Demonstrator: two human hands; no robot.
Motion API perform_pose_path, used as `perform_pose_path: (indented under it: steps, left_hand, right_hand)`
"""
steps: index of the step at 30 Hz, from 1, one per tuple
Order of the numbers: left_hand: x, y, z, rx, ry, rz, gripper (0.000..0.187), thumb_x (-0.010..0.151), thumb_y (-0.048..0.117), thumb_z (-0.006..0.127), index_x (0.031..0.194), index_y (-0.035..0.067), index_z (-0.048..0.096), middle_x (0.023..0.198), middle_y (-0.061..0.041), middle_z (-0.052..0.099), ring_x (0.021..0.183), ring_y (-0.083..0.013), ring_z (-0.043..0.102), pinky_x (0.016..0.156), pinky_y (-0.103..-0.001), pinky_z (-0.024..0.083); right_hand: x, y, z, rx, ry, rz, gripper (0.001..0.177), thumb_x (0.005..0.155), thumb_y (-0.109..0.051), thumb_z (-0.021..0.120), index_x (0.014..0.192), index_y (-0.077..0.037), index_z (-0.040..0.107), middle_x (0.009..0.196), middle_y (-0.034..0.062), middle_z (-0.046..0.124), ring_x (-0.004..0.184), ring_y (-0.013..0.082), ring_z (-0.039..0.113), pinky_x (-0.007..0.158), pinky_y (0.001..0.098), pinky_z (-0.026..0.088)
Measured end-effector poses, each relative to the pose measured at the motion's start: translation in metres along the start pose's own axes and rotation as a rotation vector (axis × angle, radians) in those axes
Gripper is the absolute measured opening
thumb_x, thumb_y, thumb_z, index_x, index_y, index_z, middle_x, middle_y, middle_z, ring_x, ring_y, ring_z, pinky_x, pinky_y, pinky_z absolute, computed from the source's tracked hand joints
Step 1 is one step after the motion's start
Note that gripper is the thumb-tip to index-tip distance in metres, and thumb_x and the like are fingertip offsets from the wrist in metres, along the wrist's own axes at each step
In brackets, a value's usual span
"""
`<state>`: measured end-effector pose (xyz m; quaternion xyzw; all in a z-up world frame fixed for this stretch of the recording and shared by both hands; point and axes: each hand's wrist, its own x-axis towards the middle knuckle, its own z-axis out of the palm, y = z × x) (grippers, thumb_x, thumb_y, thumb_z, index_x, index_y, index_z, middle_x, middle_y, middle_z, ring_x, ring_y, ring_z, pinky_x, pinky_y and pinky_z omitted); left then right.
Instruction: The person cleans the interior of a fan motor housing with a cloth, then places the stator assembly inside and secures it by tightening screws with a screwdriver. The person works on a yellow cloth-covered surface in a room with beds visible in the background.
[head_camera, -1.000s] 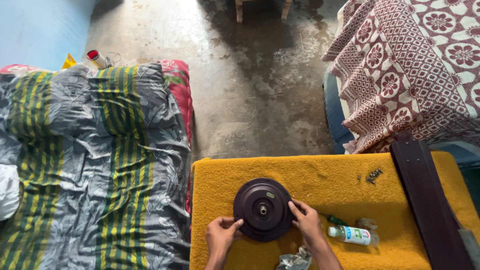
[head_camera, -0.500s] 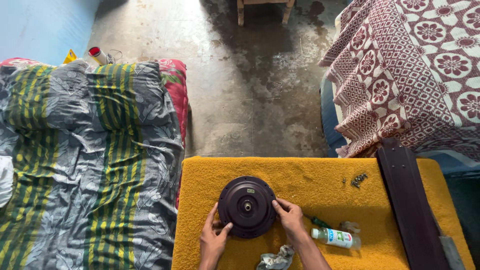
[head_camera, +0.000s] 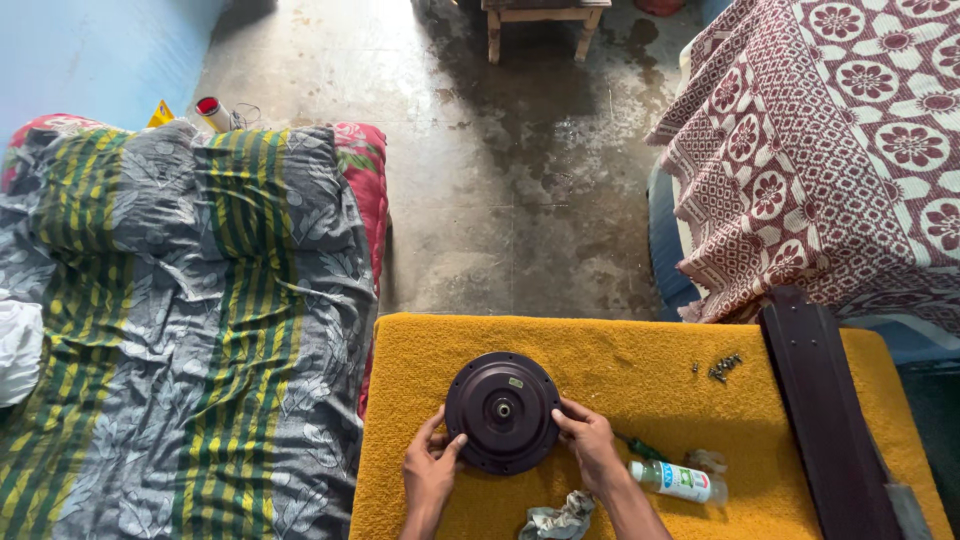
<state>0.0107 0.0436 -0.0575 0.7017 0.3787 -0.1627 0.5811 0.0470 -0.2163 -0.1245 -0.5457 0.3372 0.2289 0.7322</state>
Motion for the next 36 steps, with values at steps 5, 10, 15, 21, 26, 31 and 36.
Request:
perform_pose_path:
  steps: [5, 10, 15, 21, 26, 31, 36]
  left_hand:
    - [0.002, -0.005, -0.003, -0.063, -0.047, 0.020, 0.071, 0.082, 0.007, 0.079, 0.147, 0.024, 0.055, 0.105, -0.013, 0.078, 0.091, -0.0213, 0.078, 0.075, -0.035, 0.069]
    - [0.002, -0.005, -0.004, -0.072, -0.043, -0.013, 0.074, 0.081, 0.005, 0.080, 0.148, 0.025, 0.054, 0.105, -0.013, 0.078, 0.092, -0.0220, 0.078, 0.076, -0.035, 0.068]
    - [0.002, -0.005, -0.003, -0.071, -0.046, -0.005, 0.072, 0.082, 0.006, 0.079, 0.146, 0.026, 0.056, 0.104, -0.012, 0.077, 0.092, -0.0213, 0.078, 0.075, -0.036, 0.070]
    - [0.003, -0.002, -0.005, 0.012, -0.030, -0.012, 0.070, 0.082, 0.009, 0.079, 0.145, 0.027, 0.056, 0.104, -0.012, 0.078, 0.090, -0.0214, 0.079, 0.074, -0.035, 0.071]
    - [0.003, 0.002, -0.007, -0.012, -0.042, -0.020, 0.070, 0.081, 0.008, 0.080, 0.145, 0.026, 0.057, 0.104, -0.013, 0.078, 0.090, -0.0212, 0.079, 0.074, -0.035, 0.071]
    - [0.002, 0.002, -0.008, -0.038, -0.065, -0.007, 0.070, 0.082, 0.008, 0.079, 0.145, 0.026, 0.056, 0.102, -0.013, 0.080, 0.090, -0.0213, 0.080, 0.073, -0.035, 0.071]
    - [0.004, 0.001, -0.009, -0.017, -0.056, -0.009, 0.070, 0.081, 0.008, 0.080, 0.145, 0.026, 0.057, 0.101, -0.012, 0.079, 0.089, -0.0208, 0.079, 0.073, -0.035, 0.070]
  right_hand:
    - [0.017, 0.015, -0.007, 0.050, -0.012, -0.058, 0.047, 0.092, -0.011, 0.073, 0.136, 0.004, 0.067, 0.119, 0.0140, 0.074, 0.095, 0.0180, 0.067, 0.083, 0.0316, 0.054]
    - [0.016, 0.017, -0.006, 0.063, -0.012, -0.038, 0.048, 0.091, -0.010, 0.072, 0.136, 0.003, 0.065, 0.121, 0.0143, 0.075, 0.097, 0.0190, 0.070, 0.085, 0.0328, 0.057]
    - [0.003, 0.001, -0.003, 0.030, -0.010, -0.011, 0.049, 0.092, -0.008, 0.069, 0.139, 0.001, 0.061, 0.128, 0.0149, 0.072, 0.105, 0.0209, 0.070, 0.090, 0.0347, 0.059]
    - [-0.010, -0.011, 0.003, 0.012, 0.016, 0.033, 0.049, 0.092, 0.000, 0.064, 0.141, 0.001, 0.059, 0.131, 0.0213, 0.070, 0.112, 0.0266, 0.068, 0.097, 0.0369, 0.060]
    - [-0.013, -0.015, 0.006, 0.036, -0.006, 0.024, 0.050, 0.091, -0.001, 0.062, 0.141, 0.001, 0.058, 0.132, 0.0209, 0.069, 0.113, 0.0261, 0.069, 0.098, 0.0370, 0.060]
    - [-0.014, -0.017, 0.004, 0.044, -0.039, 0.028, 0.050, 0.092, 0.000, 0.062, 0.142, 0.003, 0.055, 0.132, 0.0225, 0.068, 0.112, 0.0267, 0.069, 0.097, 0.0376, 0.060]
    - [-0.013, -0.017, 0.003, 0.028, -0.036, 0.037, 0.052, 0.092, 0.001, 0.060, 0.144, 0.003, 0.054, 0.132, 0.0229, 0.068, 0.112, 0.0272, 0.069, 0.098, 0.0370, 0.060]
